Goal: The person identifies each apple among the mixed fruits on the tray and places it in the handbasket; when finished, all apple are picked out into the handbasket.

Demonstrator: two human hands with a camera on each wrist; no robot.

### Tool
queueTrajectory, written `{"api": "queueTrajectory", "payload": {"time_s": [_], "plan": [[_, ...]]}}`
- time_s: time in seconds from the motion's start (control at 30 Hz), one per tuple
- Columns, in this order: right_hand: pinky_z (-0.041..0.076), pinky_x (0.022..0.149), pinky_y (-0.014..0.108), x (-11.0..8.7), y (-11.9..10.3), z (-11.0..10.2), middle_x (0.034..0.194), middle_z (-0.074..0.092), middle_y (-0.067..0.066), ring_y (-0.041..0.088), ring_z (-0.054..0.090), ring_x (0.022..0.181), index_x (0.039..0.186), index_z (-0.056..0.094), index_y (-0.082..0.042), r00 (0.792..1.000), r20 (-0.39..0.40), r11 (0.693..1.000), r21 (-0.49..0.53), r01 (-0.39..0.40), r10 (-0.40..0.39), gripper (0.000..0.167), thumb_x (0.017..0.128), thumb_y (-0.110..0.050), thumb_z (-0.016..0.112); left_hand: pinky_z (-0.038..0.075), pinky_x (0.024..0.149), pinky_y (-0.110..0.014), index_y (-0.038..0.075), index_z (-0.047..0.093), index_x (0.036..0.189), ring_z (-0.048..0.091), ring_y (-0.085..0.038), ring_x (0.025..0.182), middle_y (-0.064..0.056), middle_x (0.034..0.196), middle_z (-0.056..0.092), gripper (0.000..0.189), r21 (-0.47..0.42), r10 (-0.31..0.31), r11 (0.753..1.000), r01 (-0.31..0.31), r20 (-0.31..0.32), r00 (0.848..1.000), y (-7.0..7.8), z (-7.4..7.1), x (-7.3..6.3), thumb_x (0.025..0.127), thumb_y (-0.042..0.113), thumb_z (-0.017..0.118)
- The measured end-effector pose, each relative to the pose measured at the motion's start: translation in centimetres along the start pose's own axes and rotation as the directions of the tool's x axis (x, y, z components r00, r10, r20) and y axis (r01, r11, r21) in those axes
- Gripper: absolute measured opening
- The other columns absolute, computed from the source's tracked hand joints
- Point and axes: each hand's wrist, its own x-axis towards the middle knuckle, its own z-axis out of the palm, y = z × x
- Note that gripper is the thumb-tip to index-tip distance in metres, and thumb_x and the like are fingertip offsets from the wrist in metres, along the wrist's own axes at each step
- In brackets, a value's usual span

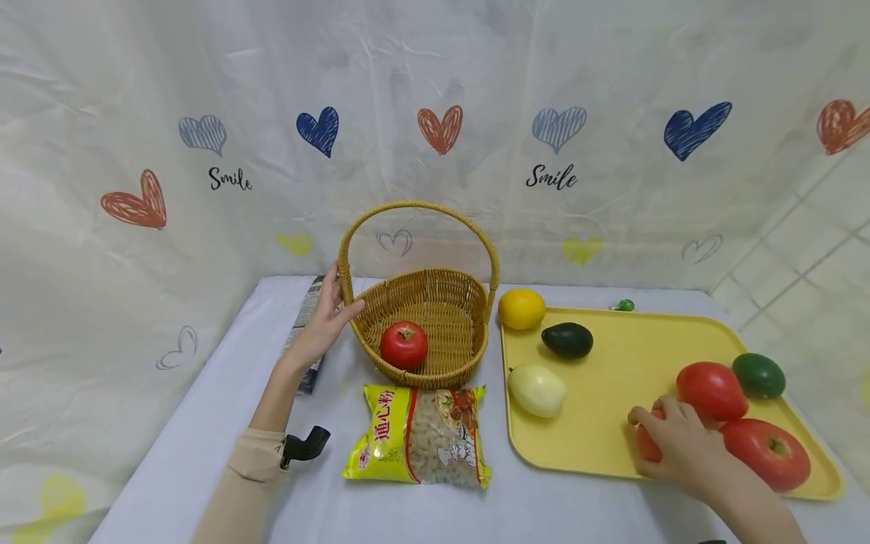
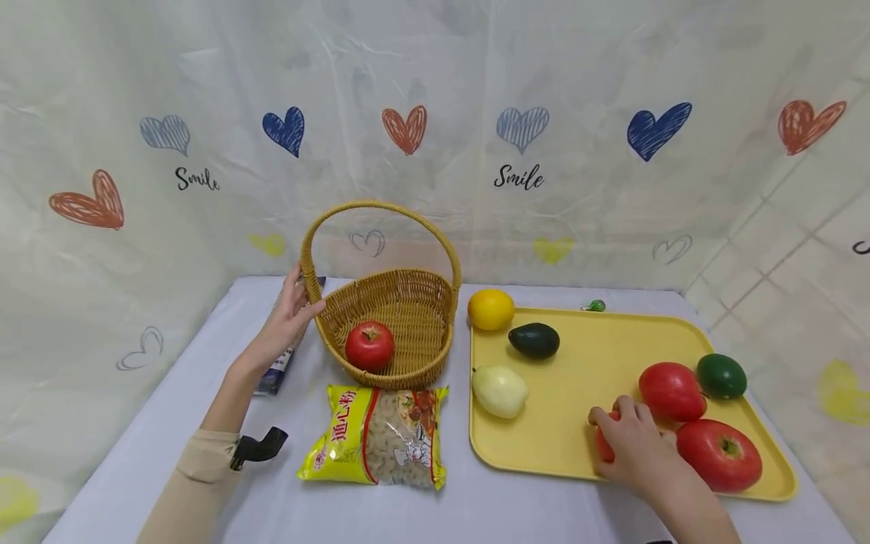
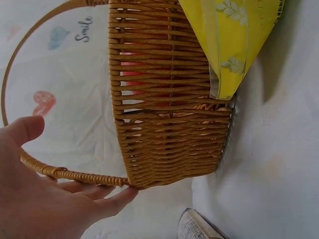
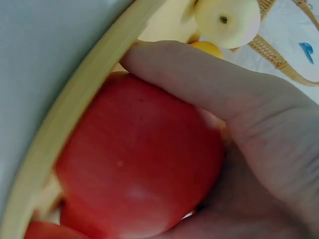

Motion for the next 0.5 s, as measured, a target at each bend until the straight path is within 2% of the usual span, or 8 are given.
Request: {"api": "queueTrajectory", "payload": {"time_s": [0.1, 0.2, 0.3, 0.5], "plan": [[0.050, 0.060, 0.039, -0.1, -0.4, 0.2, 0.102, 0.057, 0.007, 0.028, 0.052, 0.094, 0.103, 0.067, -0.022, 0.995, -0.070, 0.997, 0.022, 0.067, -0.066, 0.049, 0.063, -0.027, 0.095, 0.014, 0.126, -0.067, 0.026, -0.016, 0.164, 0.006, -0.041, 0.161, -0.015, 0.174, 0.004, 0.090, 0.008, -0.009, 1.000, 0.009, 0.000, 1.000, 0.0, 0.0, 0.0, 0.107, 0.023, 0.053], [0.049, 0.064, 0.033, 0.0, -0.9, 0.2, 0.102, 0.059, 0.004, 0.023, 0.054, 0.092, 0.102, 0.068, -0.024, 0.980, -0.147, 0.990, 0.032, 0.138, -0.132, 0.050, 0.061, -0.029, 0.096, 0.015, 0.127, -0.066, 0.027, -0.016, 0.164, 0.005, -0.040, 0.161, -0.014, 0.174, 0.003, 0.090, 0.008, -0.004, 1.000, 0.004, 0.003, 1.000, 0.1, 0.1, 0.1, 0.107, 0.025, 0.053], [0.050, 0.068, 0.031, 0.3, -1.8, -0.3, 0.102, 0.061, 0.004, 0.021, 0.056, 0.091, 0.103, 0.068, -0.024, 0.969, -0.190, 0.985, 0.033, 0.168, -0.159, 0.049, 0.062, -0.029, 0.094, 0.015, 0.127, -0.065, 0.029, -0.017, 0.164, 0.006, -0.037, 0.161, -0.010, 0.175, 0.003, 0.089, -0.004, -0.005, 1.000, 0.005, 0.009, 1.000, 0.1, 0.1, 0.0, 0.107, 0.026, 0.053], [0.058, 0.061, 0.039, 0.6, -4.3, -2.3, 0.112, 0.062, 0.010, 0.028, 0.059, 0.095, 0.114, 0.067, -0.023, 0.987, -0.138, 0.994, 0.063, 0.085, -0.076, 0.051, 0.071, -0.038, 0.091, 0.017, 0.127, -0.065, 0.033, -0.016, 0.163, 0.008, -0.035, 0.162, -0.009, 0.175, 0.003, 0.089, -0.001, -0.007, 1.000, 0.007, 0.008, 1.000, 0.1, 0.0, -0.2, 0.107, 0.028, 0.053]]}}
